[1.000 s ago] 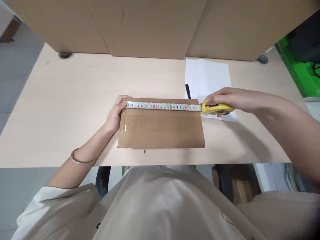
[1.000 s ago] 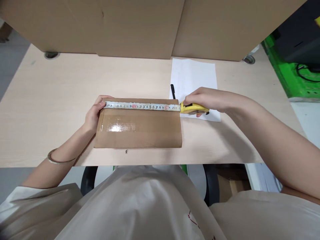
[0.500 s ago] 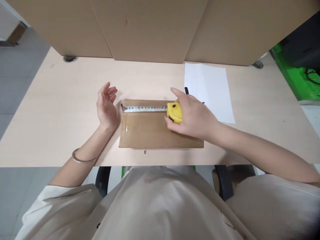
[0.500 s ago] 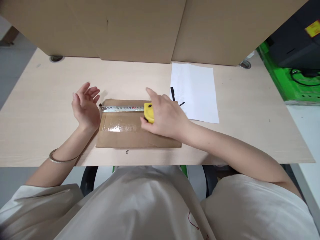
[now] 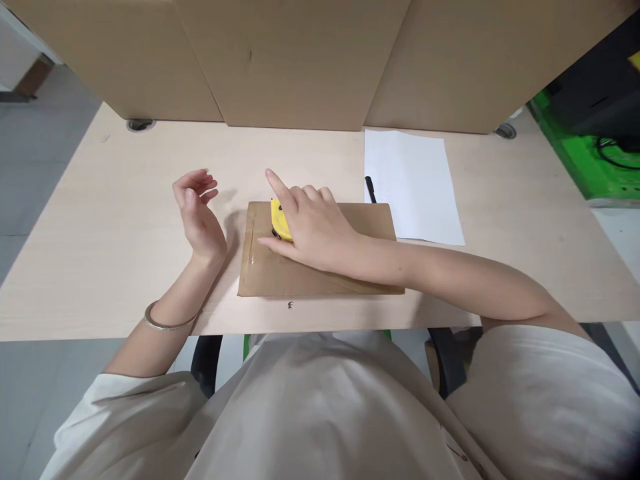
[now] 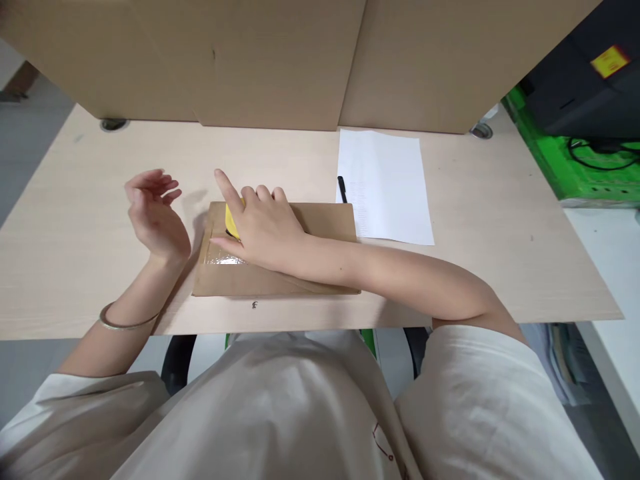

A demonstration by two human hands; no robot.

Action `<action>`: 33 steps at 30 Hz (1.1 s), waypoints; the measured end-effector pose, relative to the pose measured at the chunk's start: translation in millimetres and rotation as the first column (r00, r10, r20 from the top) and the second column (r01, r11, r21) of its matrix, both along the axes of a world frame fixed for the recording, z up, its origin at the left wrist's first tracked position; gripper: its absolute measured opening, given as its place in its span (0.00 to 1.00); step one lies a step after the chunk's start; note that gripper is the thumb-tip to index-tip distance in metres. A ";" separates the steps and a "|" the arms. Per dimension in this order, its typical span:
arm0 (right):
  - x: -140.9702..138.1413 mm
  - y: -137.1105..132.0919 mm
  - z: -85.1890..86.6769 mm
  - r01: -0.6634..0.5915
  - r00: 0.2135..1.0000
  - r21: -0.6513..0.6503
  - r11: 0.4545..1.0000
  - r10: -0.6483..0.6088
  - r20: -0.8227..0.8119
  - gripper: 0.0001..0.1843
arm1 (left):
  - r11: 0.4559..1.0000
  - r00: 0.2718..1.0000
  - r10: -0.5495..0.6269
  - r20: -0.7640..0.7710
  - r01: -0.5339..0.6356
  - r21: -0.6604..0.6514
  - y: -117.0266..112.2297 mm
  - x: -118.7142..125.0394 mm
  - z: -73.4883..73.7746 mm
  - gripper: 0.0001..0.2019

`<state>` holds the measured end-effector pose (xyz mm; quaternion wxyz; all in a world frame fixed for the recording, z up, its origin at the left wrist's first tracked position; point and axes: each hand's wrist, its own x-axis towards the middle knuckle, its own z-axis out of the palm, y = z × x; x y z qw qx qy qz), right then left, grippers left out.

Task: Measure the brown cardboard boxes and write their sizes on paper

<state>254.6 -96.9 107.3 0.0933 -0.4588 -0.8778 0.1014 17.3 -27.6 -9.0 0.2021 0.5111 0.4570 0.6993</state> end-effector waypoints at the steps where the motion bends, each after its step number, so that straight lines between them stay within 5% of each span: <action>1: 4.9 1.7 5.5 -0.005 1.000 0.005 1.000 0.006 -0.027 0.47 | 1.000 0.999 -0.004 -0.051 0.005 0.016 -3.0 1.4 2.5 0.32; 3: 25.0 12.7 18.6 0.019 0.994 0.016 1.000 -0.018 -0.109 0.44 | 0.997 0.987 0.013 -0.157 -0.001 0.075 -11.4 4.9 8.7 0.34; 5: 56.9 34.4 29.9 0.183 0.972 -0.021 0.983 -0.184 -0.146 0.36 | 0.987 0.960 0.049 -0.275 -0.004 0.162 -22.0 8.7 14.7 0.35; 7: 93.1 62.8 33.2 0.438 0.897 -0.075 0.896 -0.441 -0.023 0.33 | 0.969 0.911 0.049 -0.410 0.056 0.241 -32.2 12.3 18.4 0.34; 9: 124.0 89.4 25.6 0.590 0.800 -0.124 0.798 -0.555 0.230 0.33 | 0.962 0.865 0.031 -0.500 0.110 0.250 -39.7 15.1 19.9 0.34; 11: 143.6 107.3 10.5 0.641 0.739 -0.196 0.743 -0.526 0.422 0.34 | 0.965 0.845 -0.009 -0.534 0.146 0.216 -44.2 17.2 22.0 0.34; 14: 152.8 114.8 -11.8 0.573 0.780 -0.328 0.751 -0.377 0.500 0.31 | 0.933 0.821 -0.047 -0.569 0.239 0.268 -50.5 22.5 35.2 0.25; 18: 153.8 107.3 -19.6 0.456 0.856 -0.346 0.820 -0.298 0.423 0.21 | 0.736 0.696 -0.005 -0.718 0.489 0.469 -71.2 40.2 71.8 0.11; 21: 165.7 100.0 -12.0 0.487 0.865 -0.302 0.819 -0.406 0.294 0.18 | 0.613 0.473 -0.023 -0.881 0.703 0.361 -92.6 55.1 92.3 0.11; 24: 189.0 89.2 -1.2 0.522 0.826 -0.382 0.762 -0.563 0.006 0.11 | 0.641 0.313 -0.076 -0.947 0.743 0.194 -105.8 61.0 95.9 0.10; 27: 214.6 73.2 8.8 0.480 0.746 -0.515 0.710 -0.640 -0.186 0.06 | 0.641 0.265 -0.209 -0.941 0.764 0.073 -107.6 58.6 91.8 0.10; 30: 235.1 60.7 12.1 0.637 0.664 -0.435 0.636 -0.740 -0.110 0.05 | 0.623 0.190 -0.274 -0.943 0.782 -0.024 -106.0 55.5 90.0 0.16; 33: 249.4 58.6 5.8 0.820 0.529 -0.306 0.483 -0.844 0.086 0.14 | 0.634 0.098 -0.245 -0.965 0.769 -0.083 -106.6 55.6 90.5 0.19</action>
